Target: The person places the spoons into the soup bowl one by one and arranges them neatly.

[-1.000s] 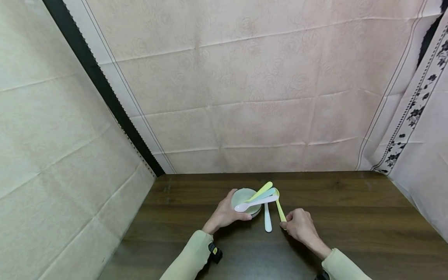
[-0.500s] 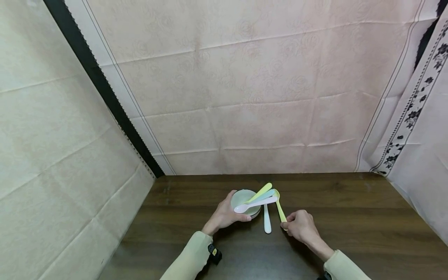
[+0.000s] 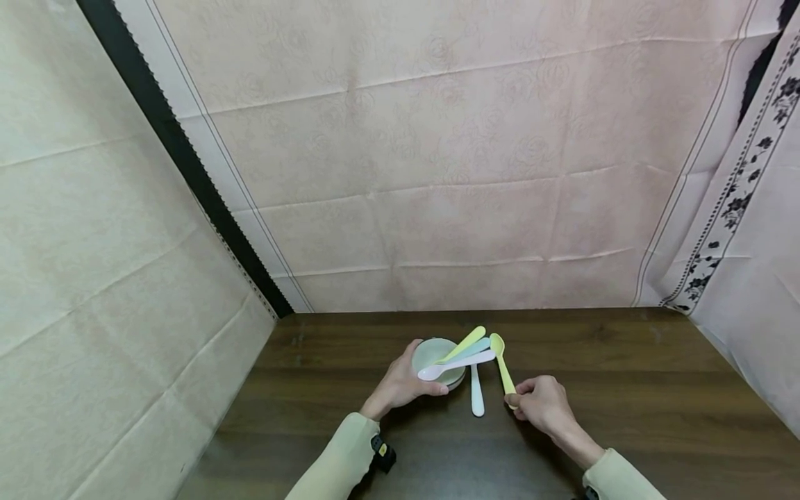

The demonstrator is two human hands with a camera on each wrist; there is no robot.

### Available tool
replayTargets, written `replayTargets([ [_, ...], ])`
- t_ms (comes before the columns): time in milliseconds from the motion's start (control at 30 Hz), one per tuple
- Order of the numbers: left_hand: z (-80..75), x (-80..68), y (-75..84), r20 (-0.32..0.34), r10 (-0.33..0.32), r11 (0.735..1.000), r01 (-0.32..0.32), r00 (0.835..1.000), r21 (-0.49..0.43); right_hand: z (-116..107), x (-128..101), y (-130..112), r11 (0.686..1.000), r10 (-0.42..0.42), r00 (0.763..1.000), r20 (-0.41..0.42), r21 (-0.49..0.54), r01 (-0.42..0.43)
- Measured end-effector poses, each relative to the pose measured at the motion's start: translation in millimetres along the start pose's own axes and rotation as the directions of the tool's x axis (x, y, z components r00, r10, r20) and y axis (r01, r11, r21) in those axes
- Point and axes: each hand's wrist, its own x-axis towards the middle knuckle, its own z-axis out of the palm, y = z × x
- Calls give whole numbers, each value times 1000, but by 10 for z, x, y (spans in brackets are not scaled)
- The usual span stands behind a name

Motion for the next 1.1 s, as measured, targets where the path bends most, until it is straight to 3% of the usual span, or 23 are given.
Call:
replayTargets([
  [600,-5,6,-1,5,7,1000,-7,1000,-6,-111,-21,-2,995,1,999,-33,105,2],
  [1100,-1,-12,14,-1,5,1000,-5,1000,-2,-313,-39,-138,987,-24,997,-68,159,35],
])
